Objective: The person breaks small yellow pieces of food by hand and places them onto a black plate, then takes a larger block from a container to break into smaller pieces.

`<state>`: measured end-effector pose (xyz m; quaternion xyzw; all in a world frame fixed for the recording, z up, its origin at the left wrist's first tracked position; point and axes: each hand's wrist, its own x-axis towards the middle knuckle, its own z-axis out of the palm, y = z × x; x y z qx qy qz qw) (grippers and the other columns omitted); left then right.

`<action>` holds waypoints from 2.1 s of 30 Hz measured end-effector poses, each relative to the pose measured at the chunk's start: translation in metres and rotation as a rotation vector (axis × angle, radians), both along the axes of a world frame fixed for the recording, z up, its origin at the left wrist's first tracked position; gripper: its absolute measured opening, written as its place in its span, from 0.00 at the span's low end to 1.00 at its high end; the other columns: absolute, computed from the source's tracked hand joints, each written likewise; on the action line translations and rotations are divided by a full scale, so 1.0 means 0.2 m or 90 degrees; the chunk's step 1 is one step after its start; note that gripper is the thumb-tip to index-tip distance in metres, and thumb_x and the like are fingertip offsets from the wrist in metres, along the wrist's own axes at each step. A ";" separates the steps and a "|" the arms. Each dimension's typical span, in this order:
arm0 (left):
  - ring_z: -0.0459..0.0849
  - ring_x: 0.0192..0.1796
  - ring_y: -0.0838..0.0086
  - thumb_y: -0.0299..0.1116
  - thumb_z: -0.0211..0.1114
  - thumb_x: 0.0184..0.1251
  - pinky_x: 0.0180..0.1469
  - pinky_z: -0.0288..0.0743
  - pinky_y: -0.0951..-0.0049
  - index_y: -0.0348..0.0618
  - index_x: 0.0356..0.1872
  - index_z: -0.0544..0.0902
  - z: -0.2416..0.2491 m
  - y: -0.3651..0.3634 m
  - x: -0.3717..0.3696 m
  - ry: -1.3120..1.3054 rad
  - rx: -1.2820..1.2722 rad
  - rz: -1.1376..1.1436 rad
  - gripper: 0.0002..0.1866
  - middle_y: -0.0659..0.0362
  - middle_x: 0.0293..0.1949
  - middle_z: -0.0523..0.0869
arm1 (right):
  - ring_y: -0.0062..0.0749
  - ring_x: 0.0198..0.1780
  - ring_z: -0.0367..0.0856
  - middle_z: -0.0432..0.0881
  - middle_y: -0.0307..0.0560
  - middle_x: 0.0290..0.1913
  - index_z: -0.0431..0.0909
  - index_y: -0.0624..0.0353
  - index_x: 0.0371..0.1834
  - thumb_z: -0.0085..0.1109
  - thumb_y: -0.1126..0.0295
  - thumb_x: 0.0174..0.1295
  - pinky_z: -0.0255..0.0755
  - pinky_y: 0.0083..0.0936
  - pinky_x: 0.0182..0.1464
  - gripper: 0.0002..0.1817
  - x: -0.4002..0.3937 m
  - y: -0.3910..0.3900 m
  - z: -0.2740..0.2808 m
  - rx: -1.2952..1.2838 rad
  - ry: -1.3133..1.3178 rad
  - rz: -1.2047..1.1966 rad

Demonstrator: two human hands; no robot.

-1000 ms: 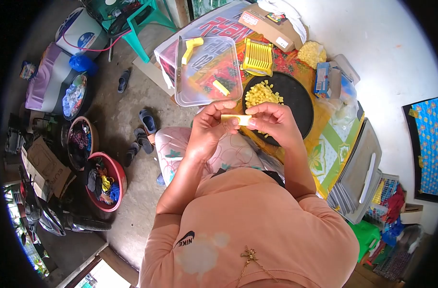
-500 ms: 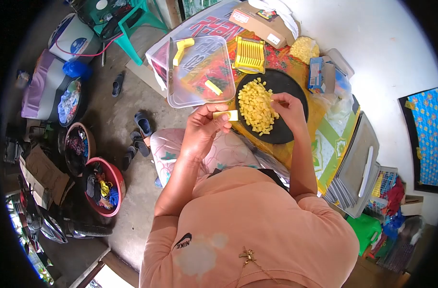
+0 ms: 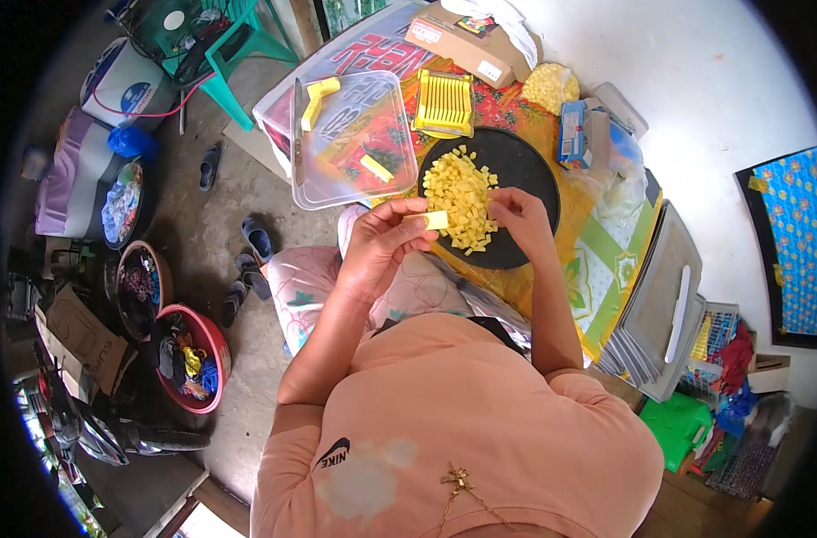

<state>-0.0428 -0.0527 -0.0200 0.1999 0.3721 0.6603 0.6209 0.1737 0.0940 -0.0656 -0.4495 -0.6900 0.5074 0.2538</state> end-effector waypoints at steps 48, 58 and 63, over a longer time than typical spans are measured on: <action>0.83 0.34 0.78 0.19 0.62 0.61 0.36 0.76 0.79 0.38 0.48 0.79 0.03 -0.07 -0.01 0.004 0.044 0.022 0.14 0.59 0.36 0.84 | 0.24 0.33 0.82 0.84 0.46 0.31 0.82 0.62 0.44 0.60 0.72 0.58 0.75 0.24 0.38 0.11 -0.03 0.02 -0.06 0.132 -0.131 -0.048; 0.80 0.34 0.81 0.20 0.65 0.60 0.36 0.74 0.80 0.40 0.47 0.80 0.05 -0.09 0.04 0.079 0.105 0.035 0.13 0.61 0.36 0.84 | 0.20 0.42 0.81 0.83 0.44 0.40 0.78 0.68 0.48 0.65 0.79 0.55 0.75 0.16 0.45 0.16 -0.21 -0.36 0.42 -0.154 0.315 0.201; 0.78 0.34 0.82 0.22 0.66 0.60 0.37 0.73 0.81 0.40 0.46 0.80 0.06 -0.12 0.05 0.094 0.128 0.036 0.13 0.62 0.36 0.84 | 0.18 0.39 0.81 0.84 0.43 0.38 0.80 0.69 0.44 0.65 0.79 0.55 0.75 0.15 0.43 0.13 -0.21 -0.38 0.42 -0.146 0.280 0.182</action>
